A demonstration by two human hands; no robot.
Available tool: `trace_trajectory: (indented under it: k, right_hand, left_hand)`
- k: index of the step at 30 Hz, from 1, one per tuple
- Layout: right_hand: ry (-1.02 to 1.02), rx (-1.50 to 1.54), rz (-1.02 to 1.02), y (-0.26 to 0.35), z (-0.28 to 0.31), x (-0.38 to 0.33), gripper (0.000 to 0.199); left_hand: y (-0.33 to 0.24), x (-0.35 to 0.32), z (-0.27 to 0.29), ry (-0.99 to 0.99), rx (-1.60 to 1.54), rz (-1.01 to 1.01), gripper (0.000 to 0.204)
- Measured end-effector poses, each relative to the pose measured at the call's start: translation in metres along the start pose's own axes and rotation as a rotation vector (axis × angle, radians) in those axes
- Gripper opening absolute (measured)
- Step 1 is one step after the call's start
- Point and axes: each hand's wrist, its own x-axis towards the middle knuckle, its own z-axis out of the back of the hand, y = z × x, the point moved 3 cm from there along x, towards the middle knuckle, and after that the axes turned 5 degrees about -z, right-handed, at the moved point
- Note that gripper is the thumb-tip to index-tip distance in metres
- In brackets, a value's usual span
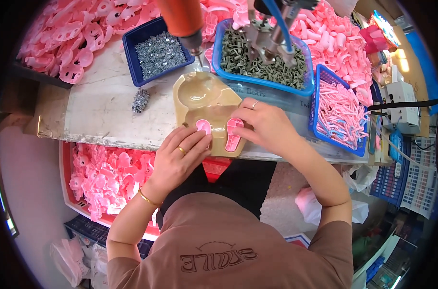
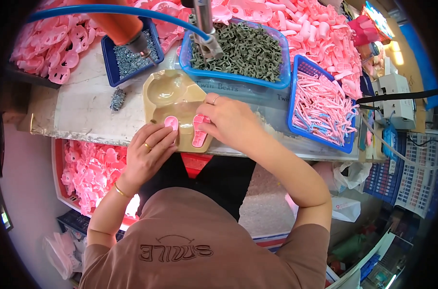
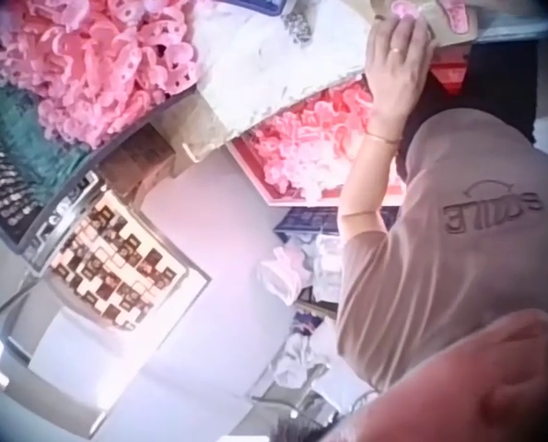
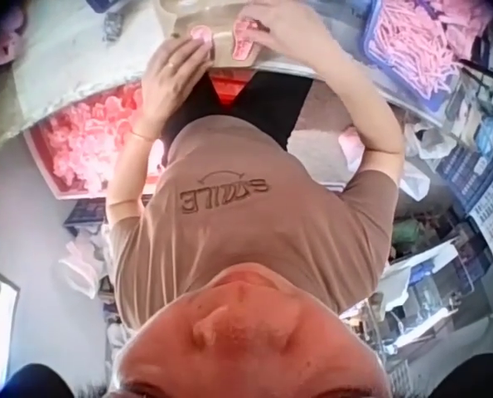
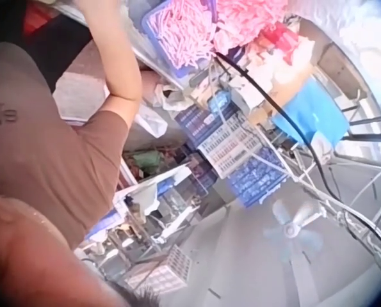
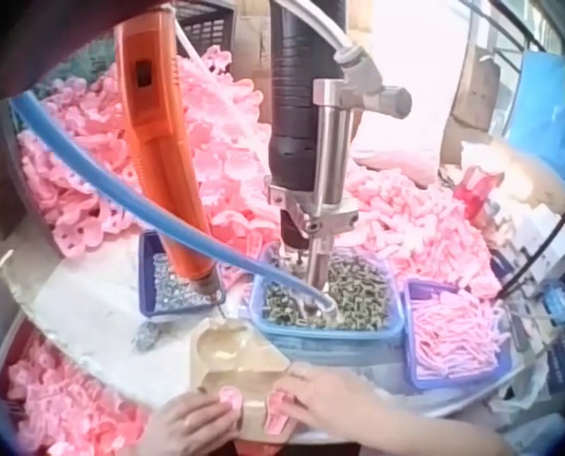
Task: Assembling plastic toy ponies by manually attaching hair and accessories and using pneumatic tools for fastening.
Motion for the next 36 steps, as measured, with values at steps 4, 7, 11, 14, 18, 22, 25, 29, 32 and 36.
trace_trajectory:
  k: [4,7,11,14,18,22,25,29,32,36]
  right_hand:
    - [-0.022,-0.094,-0.020,0.015,-0.001,0.002,0.023]
    - [-0.023,-0.095,0.080,0.022,0.002,-0.001,0.022]
    - [0.000,-0.091,0.080,0.023,0.007,-0.007,0.023]
    - [-0.008,0.030,0.004,0.029,0.021,-0.008,0.021]
    - [-0.019,0.122,-0.042,0.032,0.019,-0.002,0.015]
    - [0.036,0.137,-0.073,0.027,0.008,-0.002,0.014]
    - [0.062,0.112,-0.069,0.024,0.003,-0.003,0.014]
    - [0.021,0.208,-0.102,0.024,0.003,-0.003,0.014]
    - [0.024,0.204,-0.092,0.028,0.004,-0.003,0.014]
    - [0.019,0.177,-0.042,0.039,0.003,0.000,0.014]
  left_hand:
    - [0.003,-0.002,0.001,0.048,0.011,0.010,0.038]
    - [0.000,-0.005,0.004,0.033,0.022,0.001,0.039]
    - [0.025,0.001,0.021,-0.023,-0.003,-0.040,0.042]
    - [0.106,0.003,0.040,-0.100,0.113,0.148,0.042]
    - [0.240,-0.024,0.080,-0.172,0.669,0.515,0.042]
    - [0.310,-0.066,0.106,-0.016,0.970,0.817,0.041]
    - [0.319,-0.076,0.116,-0.023,0.835,0.705,0.034]
    - [0.279,-0.074,0.126,-0.257,0.697,0.545,0.029]
    - [0.234,-0.078,0.136,-0.551,0.275,0.747,0.022]
    - [0.176,-0.079,0.142,-0.874,-0.314,0.769,0.021]
